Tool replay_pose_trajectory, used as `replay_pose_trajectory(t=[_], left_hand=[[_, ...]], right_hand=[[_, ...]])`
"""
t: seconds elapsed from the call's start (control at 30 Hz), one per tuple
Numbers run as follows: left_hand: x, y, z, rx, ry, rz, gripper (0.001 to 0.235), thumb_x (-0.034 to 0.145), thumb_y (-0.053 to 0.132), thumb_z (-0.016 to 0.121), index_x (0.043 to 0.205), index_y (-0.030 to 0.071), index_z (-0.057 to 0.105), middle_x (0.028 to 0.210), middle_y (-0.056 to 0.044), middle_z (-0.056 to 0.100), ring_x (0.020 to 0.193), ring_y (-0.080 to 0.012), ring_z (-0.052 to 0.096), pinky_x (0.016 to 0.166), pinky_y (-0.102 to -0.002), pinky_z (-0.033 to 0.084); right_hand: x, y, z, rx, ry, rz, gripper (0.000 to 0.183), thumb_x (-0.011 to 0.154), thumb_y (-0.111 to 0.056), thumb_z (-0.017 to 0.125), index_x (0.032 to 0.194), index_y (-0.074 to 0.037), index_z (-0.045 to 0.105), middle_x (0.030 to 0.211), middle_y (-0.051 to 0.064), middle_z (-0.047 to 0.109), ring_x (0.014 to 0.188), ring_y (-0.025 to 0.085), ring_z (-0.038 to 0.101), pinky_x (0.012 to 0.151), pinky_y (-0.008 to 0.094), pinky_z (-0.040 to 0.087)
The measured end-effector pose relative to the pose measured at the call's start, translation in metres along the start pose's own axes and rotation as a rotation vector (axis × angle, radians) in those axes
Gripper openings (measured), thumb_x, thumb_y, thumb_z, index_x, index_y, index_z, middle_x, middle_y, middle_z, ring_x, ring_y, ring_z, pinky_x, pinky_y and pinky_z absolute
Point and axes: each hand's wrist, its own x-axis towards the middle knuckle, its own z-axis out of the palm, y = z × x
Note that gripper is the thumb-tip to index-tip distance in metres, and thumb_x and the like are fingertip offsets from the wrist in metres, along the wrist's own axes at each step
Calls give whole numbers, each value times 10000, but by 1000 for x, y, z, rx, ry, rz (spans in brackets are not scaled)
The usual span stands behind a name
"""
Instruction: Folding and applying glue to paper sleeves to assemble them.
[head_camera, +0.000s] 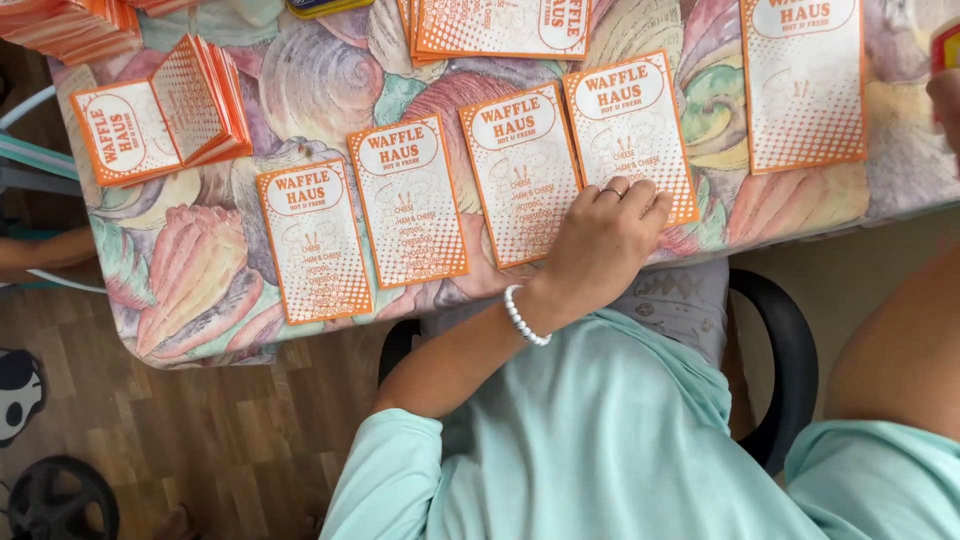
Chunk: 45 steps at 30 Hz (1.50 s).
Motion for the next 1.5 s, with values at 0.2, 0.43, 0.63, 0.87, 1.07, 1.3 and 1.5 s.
replay_pose_trajectory(t=[0.2,0.43,0.63,0.87,1.07,1.3,1.5], left_hand=[[12,11,-2,71,-17,-3,221,803,-40,662,695,122,558,781,-64,526,714,-269,528,589,-398,428],[22,19,5,-95,102,-56,214,949,-23,607,788,82,514,813,-61,520,628,-242,551,529,-400,416],[21,28,18,-271,128,-210,77,945,57,618,874,77,595,949,-66,635,730,-274,617,596,-428,460],[18,18,8,-502,95,-281,70,1012,110,580,983,50,600,984,-80,636,905,-275,661,775,-406,530],[15,18,12,-469,70,-266,60,989,110,611,949,67,599,924,-74,633,840,-286,655,708,-424,503],[12,15,23,-338,50,-218,65,997,102,614,983,41,627,947,-101,641,837,-318,642,740,-446,509],[17,15,9,-264,66,-169,22,976,78,632,971,67,614,950,-75,644,844,-288,630,713,-432,502]], right_hand=[[-158,-213,68,170,-92,-319,195,1224,-2,589,1389,98,622,1264,225,667,1075,291,671,866,392,581],[-168,-212,75,285,90,-191,303,1271,-266,485,1387,-37,646,1279,109,699,1052,186,703,672,304,525],[-242,-261,95,296,-138,-409,567,1052,-348,471,1371,116,539,1298,238,580,1056,254,494,896,365,338],[-256,-275,131,-184,-247,-716,565,1036,-261,426,1457,116,457,1581,268,444,1497,383,413,1258,490,301],[-261,-275,118,-180,-204,-777,479,1023,-300,401,1169,109,603,1552,293,494,1470,450,464,1191,509,377],[-249,-275,127,-359,-197,-713,632,1031,-364,404,1487,62,508,1418,117,642,915,304,518,874,419,425],[-246,-268,130,-340,-189,-624,637,1037,-378,415,1490,56,526,1032,99,690,858,281,498,840,401,426]])
